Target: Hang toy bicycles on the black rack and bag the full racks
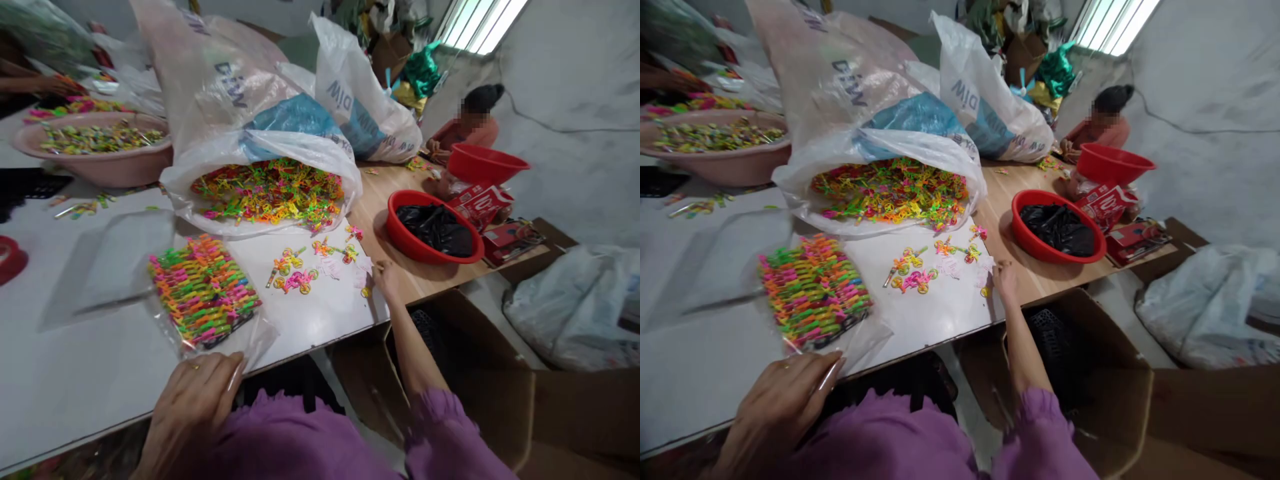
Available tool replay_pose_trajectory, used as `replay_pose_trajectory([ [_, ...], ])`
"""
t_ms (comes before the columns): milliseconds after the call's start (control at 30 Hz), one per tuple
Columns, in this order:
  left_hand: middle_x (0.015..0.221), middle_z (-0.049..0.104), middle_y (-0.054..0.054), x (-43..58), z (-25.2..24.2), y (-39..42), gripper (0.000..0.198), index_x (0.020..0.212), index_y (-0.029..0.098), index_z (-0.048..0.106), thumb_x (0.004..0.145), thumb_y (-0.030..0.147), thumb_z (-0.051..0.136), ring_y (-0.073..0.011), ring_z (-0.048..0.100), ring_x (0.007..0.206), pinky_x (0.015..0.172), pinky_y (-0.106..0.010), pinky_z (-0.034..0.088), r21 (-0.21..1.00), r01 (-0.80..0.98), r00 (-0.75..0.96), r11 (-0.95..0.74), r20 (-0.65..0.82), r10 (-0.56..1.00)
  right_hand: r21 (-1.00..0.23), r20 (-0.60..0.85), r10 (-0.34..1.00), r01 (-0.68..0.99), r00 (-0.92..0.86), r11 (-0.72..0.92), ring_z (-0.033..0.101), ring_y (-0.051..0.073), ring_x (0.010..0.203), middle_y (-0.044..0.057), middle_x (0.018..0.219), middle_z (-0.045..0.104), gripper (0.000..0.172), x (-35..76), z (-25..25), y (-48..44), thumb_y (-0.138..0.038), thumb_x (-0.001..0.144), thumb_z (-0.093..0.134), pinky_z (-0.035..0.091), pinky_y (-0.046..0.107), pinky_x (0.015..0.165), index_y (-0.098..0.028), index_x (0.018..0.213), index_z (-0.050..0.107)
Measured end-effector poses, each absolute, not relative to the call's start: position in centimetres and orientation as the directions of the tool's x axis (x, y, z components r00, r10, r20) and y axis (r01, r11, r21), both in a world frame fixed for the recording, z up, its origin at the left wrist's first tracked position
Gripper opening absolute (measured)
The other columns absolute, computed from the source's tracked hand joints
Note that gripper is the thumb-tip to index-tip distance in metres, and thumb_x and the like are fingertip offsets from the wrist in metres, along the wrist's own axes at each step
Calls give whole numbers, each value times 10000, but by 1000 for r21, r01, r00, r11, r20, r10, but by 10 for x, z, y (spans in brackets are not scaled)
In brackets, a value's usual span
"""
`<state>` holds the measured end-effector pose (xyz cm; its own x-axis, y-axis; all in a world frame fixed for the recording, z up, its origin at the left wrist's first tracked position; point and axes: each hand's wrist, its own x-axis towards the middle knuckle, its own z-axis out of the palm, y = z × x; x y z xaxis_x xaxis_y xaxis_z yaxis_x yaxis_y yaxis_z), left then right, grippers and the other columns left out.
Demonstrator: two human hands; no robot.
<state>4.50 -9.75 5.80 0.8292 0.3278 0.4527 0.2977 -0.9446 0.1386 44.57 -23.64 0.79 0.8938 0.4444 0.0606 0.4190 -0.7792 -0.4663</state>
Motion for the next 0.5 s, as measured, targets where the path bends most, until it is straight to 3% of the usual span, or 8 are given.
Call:
replay_pose_trajectory([
  [167, 770, 608, -43, 47, 51, -96, 308, 1190, 141, 485, 896, 208, 421, -189, 552, 723, 747, -339, 371, 127, 300, 827, -945, 460, 324, -483, 75, 414, 397, 907, -780, 556, 228, 866, 138, 932, 617, 215, 479, -10, -226, -254, 719, 537, 397, 300, 750, -104, 844, 627],
  [333, 729, 618, -22, 61, 52, -91, 250, 1101, 147, 538, 902, 190, 391, -166, 558, 671, 712, -313, 367, 47, 236, 855, -971, 463, 231, -599, 44, 393, 339, 918, -725, 546, 176, 679, 60, 723, 608, 195, 473, 13, -232, -286, 723, 488, 397, 259, 610, -124, 755, 592],
  [433, 783, 652, -36, 69, 59, -93, 203, 996, 148, 567, 905, 194, 392, -173, 583, 718, 734, -315, 375, 64, 292, 814, -954, 507, 283, -679, 14, 469, 353, 883, -644, 531, 159, 636, 32, 658, 581, 220, 432, 37, -241, -351, 730, 502, 387, 243, 570, -141, 711, 563],
  [500, 769, 651, -21, 73, 63, -97, 167, 951, 159, 570, 897, 188, 414, -160, 582, 713, 714, -302, 378, 130, 329, 795, -935, 496, 348, -784, -78, 605, 326, 792, -528, 514, 144, 601, 9, 601, 558, 240, 382, 44, -247, -394, 715, 559, 379, 236, 555, -156, 686, 549],
])
